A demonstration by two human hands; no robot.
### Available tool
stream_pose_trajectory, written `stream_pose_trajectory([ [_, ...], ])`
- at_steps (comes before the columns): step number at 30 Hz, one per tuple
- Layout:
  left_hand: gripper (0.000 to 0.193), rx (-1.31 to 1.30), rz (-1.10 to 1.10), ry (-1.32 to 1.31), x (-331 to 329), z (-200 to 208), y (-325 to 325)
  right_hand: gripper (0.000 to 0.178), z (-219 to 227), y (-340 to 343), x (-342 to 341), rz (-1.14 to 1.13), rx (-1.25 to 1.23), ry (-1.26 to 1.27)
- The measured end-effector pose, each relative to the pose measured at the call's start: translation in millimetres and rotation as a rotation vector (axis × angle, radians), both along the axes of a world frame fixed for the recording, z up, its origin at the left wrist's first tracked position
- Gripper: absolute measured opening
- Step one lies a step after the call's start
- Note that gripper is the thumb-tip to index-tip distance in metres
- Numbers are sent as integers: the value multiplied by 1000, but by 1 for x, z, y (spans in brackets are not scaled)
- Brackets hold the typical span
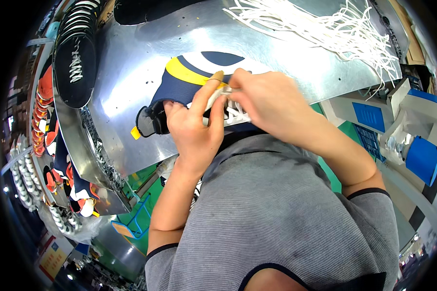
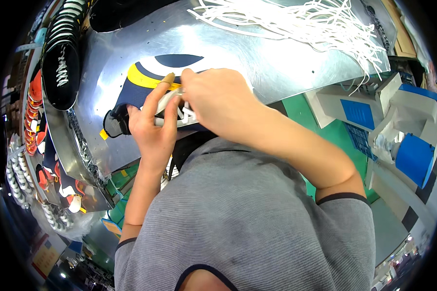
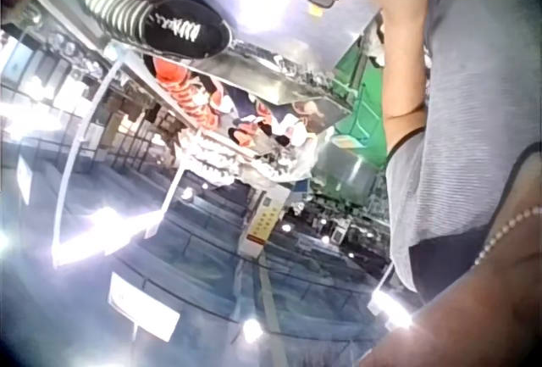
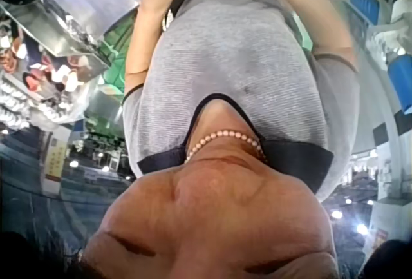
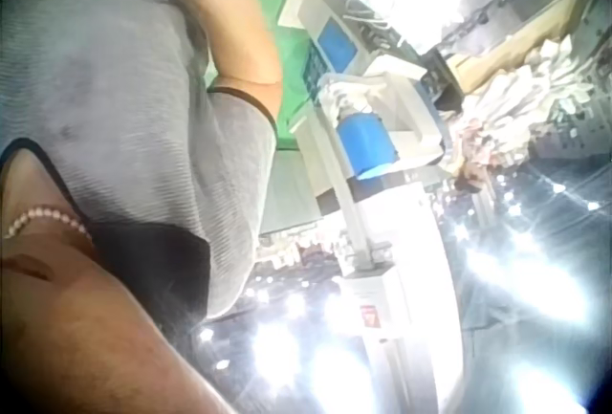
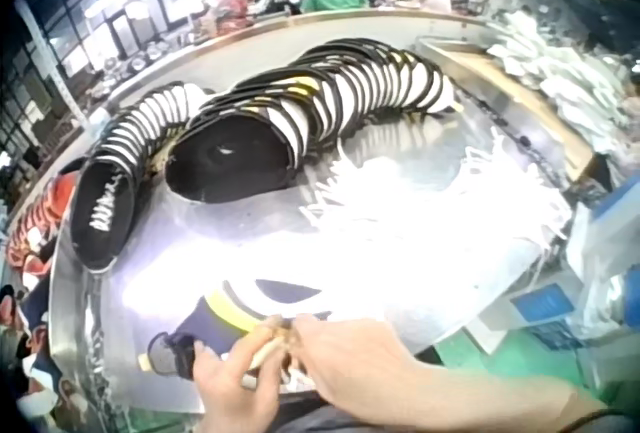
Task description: The person threads shoelaces through the eyelets of shoe uppers. They take a shoelace from a pile, thread it through the eyelets of a shoe upper using a small tool to guide the lace, and place the finished upper back onto a stack.
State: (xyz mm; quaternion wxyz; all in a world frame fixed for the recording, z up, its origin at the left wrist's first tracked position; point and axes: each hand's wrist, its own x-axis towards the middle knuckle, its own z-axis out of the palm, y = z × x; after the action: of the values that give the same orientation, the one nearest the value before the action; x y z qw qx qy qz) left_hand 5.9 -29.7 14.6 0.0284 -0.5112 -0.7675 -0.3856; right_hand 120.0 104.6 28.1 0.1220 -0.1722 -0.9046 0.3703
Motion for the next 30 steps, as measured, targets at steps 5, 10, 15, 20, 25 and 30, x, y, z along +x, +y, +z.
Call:
stream_pose_trajectory([
  [5,31,-8,11,-258,-7,2,1,15,4,6,-15,84,226,-20],
  [10,38,73,6,-808,-21,4,-3,18,14,38,-3,-97,-108,14],
  [15,51,-32,156,-309,-9,-3,9,16,-39,9,-12,-314,-29,327],
  [20,52,28,16,-959,-17,13,11,17,-46,9,-17,-352,78,333],
  [25,48,-162,-83,-1169,-36,33,1,23,-39,23,-12,-437,-499,508],
  [30,46,-160,-76,-1183,-40,29,13,30,-23,13,-7,37,89,457],
])
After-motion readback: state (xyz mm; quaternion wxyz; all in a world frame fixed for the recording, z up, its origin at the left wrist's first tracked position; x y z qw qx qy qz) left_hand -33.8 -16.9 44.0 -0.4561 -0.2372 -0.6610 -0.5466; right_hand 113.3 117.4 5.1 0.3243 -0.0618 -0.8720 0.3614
